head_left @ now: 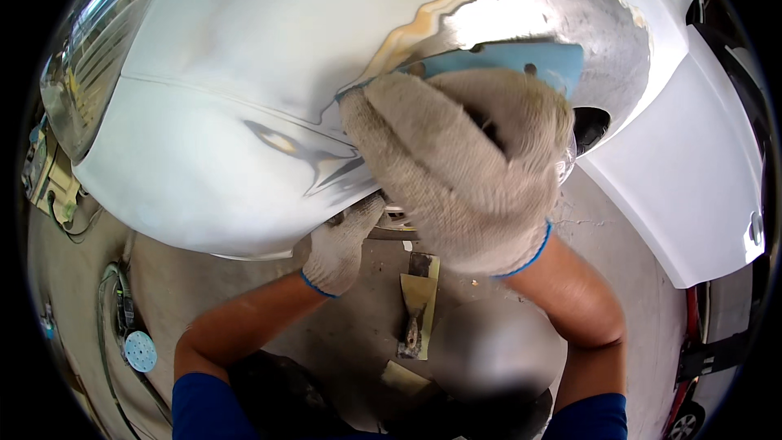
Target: The person sands the front fender of a white car using a sanding block, then uses an air hose to blow dust off the sanded area. The task is performed in a garage with other vehicles and tools visible.
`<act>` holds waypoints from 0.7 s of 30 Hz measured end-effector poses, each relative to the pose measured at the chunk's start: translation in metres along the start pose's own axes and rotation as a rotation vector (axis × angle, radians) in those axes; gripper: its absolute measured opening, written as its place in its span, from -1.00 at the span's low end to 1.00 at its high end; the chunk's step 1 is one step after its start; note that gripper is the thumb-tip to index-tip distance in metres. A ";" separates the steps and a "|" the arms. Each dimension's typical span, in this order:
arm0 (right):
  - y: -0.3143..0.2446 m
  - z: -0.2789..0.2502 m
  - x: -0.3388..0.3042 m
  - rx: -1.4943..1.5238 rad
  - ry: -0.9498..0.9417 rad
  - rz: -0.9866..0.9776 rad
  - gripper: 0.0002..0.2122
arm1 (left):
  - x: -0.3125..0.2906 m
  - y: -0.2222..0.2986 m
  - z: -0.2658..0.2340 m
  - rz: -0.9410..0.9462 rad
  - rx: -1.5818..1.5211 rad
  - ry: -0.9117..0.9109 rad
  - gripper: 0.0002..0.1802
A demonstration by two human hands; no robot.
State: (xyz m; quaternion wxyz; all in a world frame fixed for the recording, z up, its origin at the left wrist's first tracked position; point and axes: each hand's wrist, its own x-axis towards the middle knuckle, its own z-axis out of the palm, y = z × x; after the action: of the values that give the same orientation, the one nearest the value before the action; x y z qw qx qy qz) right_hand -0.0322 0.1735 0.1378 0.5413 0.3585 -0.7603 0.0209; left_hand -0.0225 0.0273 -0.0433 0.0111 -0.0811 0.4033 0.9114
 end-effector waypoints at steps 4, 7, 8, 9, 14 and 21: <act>0.017 -0.006 0.001 -0.011 0.043 0.005 -0.70 | 0.003 -0.005 -0.001 0.022 -0.051 -0.067 -0.62; -0.006 0.005 -0.007 0.080 0.017 0.016 -0.69 | -0.005 0.009 0.011 0.021 -0.025 -0.061 -0.62; -0.003 0.007 -0.005 0.081 0.040 -0.007 -0.69 | -0.005 0.006 0.009 0.074 -0.051 -0.035 -0.63; 0.000 0.007 -0.003 0.077 0.062 -0.031 -0.69 | -0.003 0.002 0.007 0.127 -0.083 -0.009 -0.64; -0.015 0.006 -0.007 0.022 0.080 0.048 -0.70 | -0.001 0.004 0.004 0.006 -0.071 -0.026 -0.59; -0.025 0.008 -0.010 0.069 0.080 0.028 -0.71 | -0.019 0.014 0.021 -0.063 -0.069 -0.128 -0.74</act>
State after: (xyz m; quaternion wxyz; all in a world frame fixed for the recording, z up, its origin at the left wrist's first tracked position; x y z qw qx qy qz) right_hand -0.0228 0.1565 0.1175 0.5580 0.3653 -0.7419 0.0690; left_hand -0.0081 0.0344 -0.0163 0.0628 -0.0357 0.3674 0.9272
